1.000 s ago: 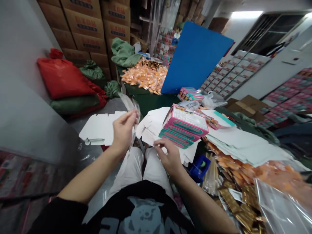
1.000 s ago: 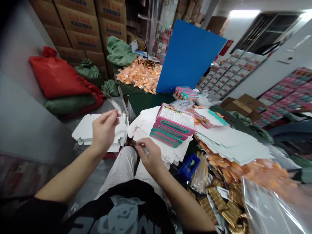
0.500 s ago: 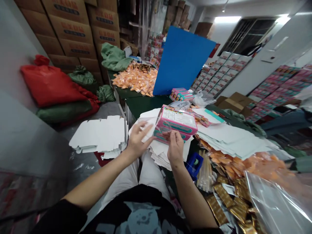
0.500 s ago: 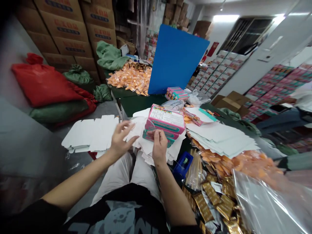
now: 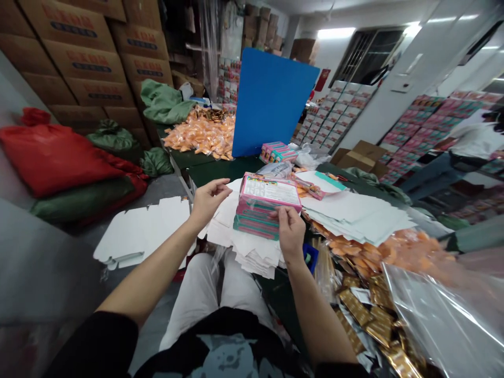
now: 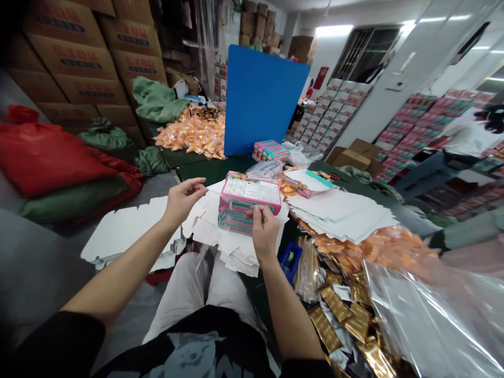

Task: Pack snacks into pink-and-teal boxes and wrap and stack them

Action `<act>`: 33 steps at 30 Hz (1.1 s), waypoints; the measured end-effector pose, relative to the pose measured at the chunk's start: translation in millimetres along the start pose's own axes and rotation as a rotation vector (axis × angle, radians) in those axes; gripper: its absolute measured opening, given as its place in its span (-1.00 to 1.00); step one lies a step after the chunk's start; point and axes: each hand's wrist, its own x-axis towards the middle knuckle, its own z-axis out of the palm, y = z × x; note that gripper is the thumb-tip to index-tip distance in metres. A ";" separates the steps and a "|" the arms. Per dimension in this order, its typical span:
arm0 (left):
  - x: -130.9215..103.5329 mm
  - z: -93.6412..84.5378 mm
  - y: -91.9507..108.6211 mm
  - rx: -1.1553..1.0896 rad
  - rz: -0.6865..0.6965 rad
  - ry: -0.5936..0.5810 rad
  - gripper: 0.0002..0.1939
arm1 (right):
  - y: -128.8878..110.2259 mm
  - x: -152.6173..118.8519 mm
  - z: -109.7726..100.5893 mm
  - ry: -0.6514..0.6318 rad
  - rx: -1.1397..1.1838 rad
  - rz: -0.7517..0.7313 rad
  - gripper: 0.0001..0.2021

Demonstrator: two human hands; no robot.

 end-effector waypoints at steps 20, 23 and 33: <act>77.5 39.4 56.3 0.089 -0.169 -0.488 -0.83 | -7.2 96.6 -75.8 0.153 -0.410 -0.207 -0.76; 102.7 52.9 42.7 0.039 -0.222 -0.500 -0.84 | 7.7 126.3 -71.3 0.116 -0.414 -0.157 -0.79; 145.4 60.5 4.1 0.009 -0.599 -0.550 -0.75 | 65.8 161.1 -60.1 0.029 -0.431 -0.047 -0.78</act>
